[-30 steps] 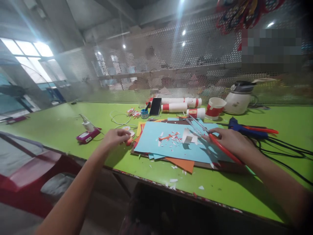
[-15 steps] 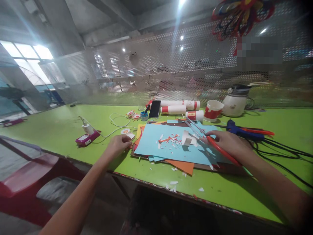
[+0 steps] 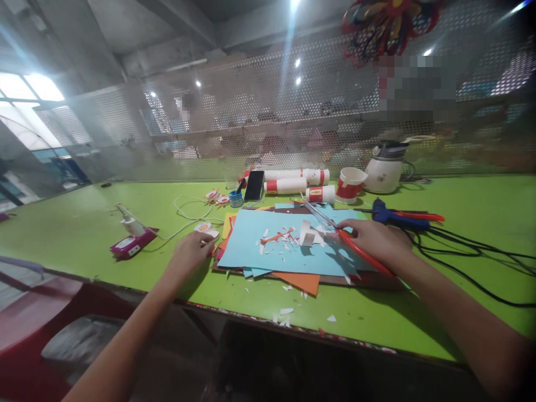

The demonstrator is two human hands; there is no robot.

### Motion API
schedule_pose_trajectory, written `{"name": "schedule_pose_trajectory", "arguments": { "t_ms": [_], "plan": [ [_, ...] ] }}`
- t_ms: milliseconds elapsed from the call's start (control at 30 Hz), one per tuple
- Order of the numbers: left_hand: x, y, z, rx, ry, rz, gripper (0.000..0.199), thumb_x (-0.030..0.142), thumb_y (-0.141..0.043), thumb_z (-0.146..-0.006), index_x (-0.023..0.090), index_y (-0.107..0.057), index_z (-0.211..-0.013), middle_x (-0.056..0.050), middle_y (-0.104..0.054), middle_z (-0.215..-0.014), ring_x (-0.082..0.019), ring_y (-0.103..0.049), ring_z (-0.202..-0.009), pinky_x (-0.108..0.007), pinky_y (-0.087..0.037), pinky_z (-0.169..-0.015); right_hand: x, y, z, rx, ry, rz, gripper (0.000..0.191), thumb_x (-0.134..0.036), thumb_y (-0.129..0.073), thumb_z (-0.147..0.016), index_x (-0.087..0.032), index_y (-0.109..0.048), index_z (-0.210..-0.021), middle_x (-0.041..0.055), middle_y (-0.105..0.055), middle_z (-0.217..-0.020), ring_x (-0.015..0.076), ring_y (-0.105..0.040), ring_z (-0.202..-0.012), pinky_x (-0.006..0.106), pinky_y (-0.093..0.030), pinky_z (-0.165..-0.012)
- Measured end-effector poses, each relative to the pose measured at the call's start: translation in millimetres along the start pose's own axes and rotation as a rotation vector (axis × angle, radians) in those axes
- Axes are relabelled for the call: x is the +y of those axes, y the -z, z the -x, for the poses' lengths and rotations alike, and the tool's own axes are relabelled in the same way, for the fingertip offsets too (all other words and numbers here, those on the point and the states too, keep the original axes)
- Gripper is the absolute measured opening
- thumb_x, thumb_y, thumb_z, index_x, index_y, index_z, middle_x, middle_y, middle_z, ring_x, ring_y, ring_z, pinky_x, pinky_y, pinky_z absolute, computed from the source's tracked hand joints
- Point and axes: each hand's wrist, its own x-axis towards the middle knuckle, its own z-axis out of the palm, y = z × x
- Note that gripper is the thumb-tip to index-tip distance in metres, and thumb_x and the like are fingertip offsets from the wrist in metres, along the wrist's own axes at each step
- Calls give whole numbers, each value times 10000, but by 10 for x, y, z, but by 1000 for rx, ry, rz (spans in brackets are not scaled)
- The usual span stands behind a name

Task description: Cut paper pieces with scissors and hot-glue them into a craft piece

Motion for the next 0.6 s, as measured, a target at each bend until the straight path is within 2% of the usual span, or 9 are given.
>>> {"name": "schedule_pose_trajectory", "arguments": {
  "t_ms": [100, 233, 400, 467, 533, 600],
  "plan": [
    [26, 9, 38, 44, -7, -33, 301, 300, -500, -783, 151, -718, -927, -128, -694, -988, -264, -618, -885, -320, -425, -744, -14, 15, 3, -84, -20, 44, 429, -517, -558, -798, -190, -745, -1004, 110, -748, -785, 289, -682, -705, 297, -429, -534],
    [14, -1, 59, 75, -11, -61, 238, 295, -494, -786, 163, -692, -799, -110, -664, -845, -246, -600, -759, -323, -409, -663, -38, 40, 9, -128, -21, 74, 393, -459, -529, -847, -187, -721, -1056, 131, -749, -969, 297, -684, -863, 308, -460, -639],
    [26, 67, 82, 137, -18, -56, 249, 300, -469, -818, 159, -674, -795, -91, -639, -824, -232, -595, -741, -329, -405, -674, -9, -8, -2, -160, -16, 77, 438, -526, -521, -877, -173, -671, -1090, 107, -722, -1013, 242, -665, -910, 361, -498, -748],
    [168, 156, 140, 188, -36, -26, 265, 338, -478, -832, 157, -667, -789, -80, -635, -821, -215, -596, -730, -324, -411, -687, 2, -39, -6, -181, -16, 78, 433, -532, -526, -886, -173, -649, -1095, 88, -701, -1031, 220, -654, -923, 393, -505, -792],
    [421, 251, 206, 244, -133, 125, 259, 378, -524, -826, 172, -665, -759, -52, -642, -771, -188, -589, -680, -302, -418, -659, -1, -61, -6, -205, -17, 75, 399, -507, -529, -901, -176, -636, -1097, 77, -681, -1057, 213, -646, -939, 408, -509, -813],
    [745, 298, 233, 122, -279, 270, 256, 392, -540, -830, 183, -676, -771, -38, -647, -761, -171, -583, -673, -283, -427, -635, -18, -71, -2, -222, -18, 73, 353, -461, -528, -920, -177, -626, -1106, 72, -665, -1081, 210, -640, -949, 416, -510, -827]
  ]
}}
